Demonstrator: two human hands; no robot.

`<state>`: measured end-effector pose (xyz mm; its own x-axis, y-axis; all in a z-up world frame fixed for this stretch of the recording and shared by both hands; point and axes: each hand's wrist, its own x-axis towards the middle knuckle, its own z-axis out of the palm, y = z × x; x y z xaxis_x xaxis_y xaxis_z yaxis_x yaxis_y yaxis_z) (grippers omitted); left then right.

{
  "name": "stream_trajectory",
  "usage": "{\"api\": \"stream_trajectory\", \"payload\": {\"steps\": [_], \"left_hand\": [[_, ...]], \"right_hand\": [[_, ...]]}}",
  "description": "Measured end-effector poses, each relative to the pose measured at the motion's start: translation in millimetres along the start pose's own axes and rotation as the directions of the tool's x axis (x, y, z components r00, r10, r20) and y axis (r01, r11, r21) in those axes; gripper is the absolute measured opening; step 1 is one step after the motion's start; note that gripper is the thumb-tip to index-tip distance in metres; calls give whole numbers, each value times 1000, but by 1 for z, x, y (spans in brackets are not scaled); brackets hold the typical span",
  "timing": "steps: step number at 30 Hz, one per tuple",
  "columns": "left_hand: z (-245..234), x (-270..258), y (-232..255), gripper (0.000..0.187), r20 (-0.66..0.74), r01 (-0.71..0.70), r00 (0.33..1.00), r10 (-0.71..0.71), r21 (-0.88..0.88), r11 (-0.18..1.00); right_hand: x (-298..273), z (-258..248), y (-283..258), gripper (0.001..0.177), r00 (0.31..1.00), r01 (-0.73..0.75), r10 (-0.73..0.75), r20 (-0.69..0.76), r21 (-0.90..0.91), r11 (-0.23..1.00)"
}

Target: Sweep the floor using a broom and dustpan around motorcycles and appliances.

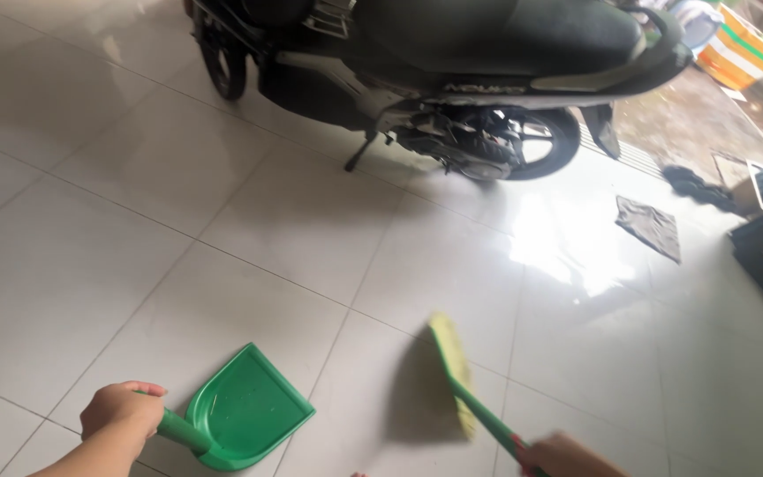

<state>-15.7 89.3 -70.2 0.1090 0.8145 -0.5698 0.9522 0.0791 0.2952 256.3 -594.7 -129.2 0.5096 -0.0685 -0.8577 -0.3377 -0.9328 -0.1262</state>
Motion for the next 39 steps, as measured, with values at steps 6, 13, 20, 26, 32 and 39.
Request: {"api": "stream_trajectory", "payload": {"steps": [6,13,20,26,32,39], "left_hand": [[5,-16,18,28,8,24,1000,-23,-149,989],[-13,-38,32,23,-16,58,998,-63,-191,980],[-13,-32,17,20,-30,138,988,-152,-271,953],[-13,-23,0,14,-52,214,968,-246,-340,916],[-28,-41,-28,15,-51,234,962,-270,-359,903],[-37,-51,-65,19,-101,248,943,-318,-426,870]], "right_hand": [[-215,27,-172,26,992,14,-34,119,165,986],[-257,31,-217,34,981,122,-120,152,-3,993],[-274,23,-254,49,943,284,-167,288,-435,854],[-301,-16,-265,59,890,393,-293,350,-261,882],[-272,-29,-270,36,856,481,-416,306,-177,859],[-244,6,-318,25,887,456,-427,175,-187,870]]}}
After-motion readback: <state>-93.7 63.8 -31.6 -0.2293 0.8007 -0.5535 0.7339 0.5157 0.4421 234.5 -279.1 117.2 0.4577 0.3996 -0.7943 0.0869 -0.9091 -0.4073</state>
